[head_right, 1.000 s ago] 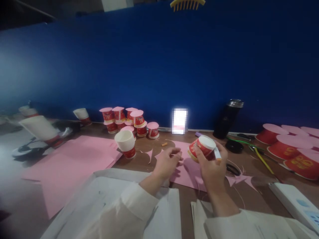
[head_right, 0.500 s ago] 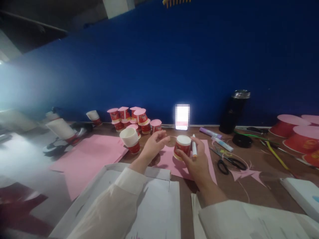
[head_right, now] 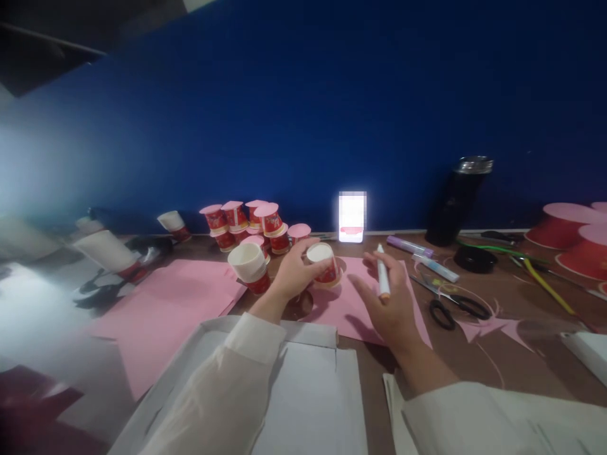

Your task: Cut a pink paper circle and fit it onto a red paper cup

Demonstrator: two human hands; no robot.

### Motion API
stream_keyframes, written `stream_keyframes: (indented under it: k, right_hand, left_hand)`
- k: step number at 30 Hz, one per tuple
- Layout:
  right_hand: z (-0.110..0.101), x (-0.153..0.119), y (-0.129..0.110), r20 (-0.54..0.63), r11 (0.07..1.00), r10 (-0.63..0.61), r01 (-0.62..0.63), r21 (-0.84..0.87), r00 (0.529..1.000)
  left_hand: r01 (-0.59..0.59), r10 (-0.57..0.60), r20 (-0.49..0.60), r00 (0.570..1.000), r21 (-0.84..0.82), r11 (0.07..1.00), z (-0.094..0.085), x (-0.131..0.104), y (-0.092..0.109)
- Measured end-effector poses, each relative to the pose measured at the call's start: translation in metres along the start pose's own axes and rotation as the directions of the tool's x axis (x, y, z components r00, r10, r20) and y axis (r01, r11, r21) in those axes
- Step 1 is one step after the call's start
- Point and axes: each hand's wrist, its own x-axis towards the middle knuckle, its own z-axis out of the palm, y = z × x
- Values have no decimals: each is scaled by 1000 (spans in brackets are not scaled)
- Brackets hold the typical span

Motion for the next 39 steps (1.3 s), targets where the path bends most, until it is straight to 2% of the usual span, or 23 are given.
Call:
stream_keyframes:
  k: [3,6,9,14,20,25,30,39]
  right_hand:
    - [-4,1,0,-115,999,33,-32,8,993]
    - [-6,1,2,-161,997,9,-21,-77,987]
    - [-5,2,2,-151,992,-3,-16,-123,989]
    - [-7,4,0,-156,989,75,-93,-112,985]
    - [-9,5,0,-151,986,91,-110,-122,984]
    - [-7,4,-5,-156,984,119,-137,-115,981]
    - [-8,4,-2,-141,985,111,-128,-115,984]
    - [-9,5,3,-124,985,98,-113,-127,987]
  left_hand:
    - [28,-29,-69,997,-16,999,-2,5,-9]
    - [51,-52,-44,998,-18,999,1,5,-15]
    - [39,-39,18,999,-9,999,3,3,-16]
    - [3,-10,77,997,94,996,3,3,-19]
    - [5,-17,79,997,150,989,5,2,-25]
    - [36,-51,93,994,155,987,3,2,-22]
    - [102,-118,98,988,151,983,2,0,-17]
    - [118,-135,103,986,154,981,3,0,-20]
